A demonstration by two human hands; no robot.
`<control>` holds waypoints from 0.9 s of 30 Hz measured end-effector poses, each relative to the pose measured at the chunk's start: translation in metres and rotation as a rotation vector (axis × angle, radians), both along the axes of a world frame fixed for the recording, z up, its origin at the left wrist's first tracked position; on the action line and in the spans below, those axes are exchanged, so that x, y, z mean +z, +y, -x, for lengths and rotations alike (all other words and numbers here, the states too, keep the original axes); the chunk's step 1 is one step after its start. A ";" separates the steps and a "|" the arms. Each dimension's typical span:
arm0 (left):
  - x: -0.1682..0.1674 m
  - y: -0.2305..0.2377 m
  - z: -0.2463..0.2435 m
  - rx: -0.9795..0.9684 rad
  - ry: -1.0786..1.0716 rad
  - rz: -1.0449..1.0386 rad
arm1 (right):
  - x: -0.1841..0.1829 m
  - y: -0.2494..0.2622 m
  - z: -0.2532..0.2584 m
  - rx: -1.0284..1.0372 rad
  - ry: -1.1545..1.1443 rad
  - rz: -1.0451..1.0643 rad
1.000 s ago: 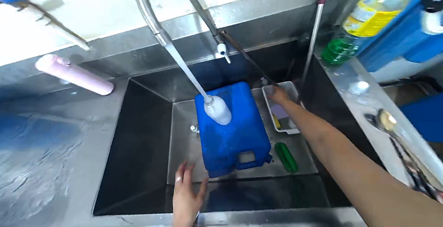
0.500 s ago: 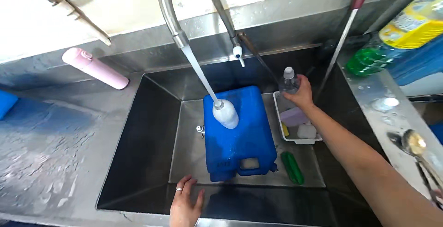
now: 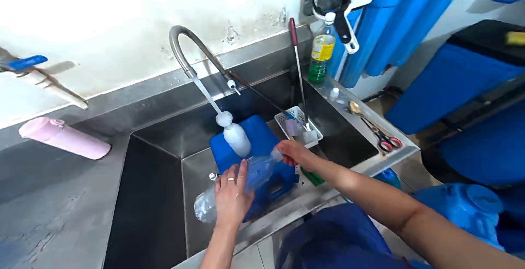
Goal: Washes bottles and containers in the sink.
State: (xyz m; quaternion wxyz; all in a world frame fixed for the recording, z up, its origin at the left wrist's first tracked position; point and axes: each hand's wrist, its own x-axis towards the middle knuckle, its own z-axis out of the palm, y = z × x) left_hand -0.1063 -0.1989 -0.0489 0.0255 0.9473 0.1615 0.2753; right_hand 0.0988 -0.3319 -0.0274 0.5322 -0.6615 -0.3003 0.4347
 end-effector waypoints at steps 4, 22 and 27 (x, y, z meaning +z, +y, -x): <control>0.026 -0.009 0.032 -0.026 0.059 0.008 | 0.003 0.001 0.043 -0.071 -0.203 0.014; 0.085 0.007 0.137 -0.072 0.051 -0.179 | 0.064 -0.015 0.116 0.495 -0.345 0.022; 0.072 -0.003 0.137 -0.100 0.053 -0.179 | 0.042 -0.020 0.139 0.285 -0.113 -0.061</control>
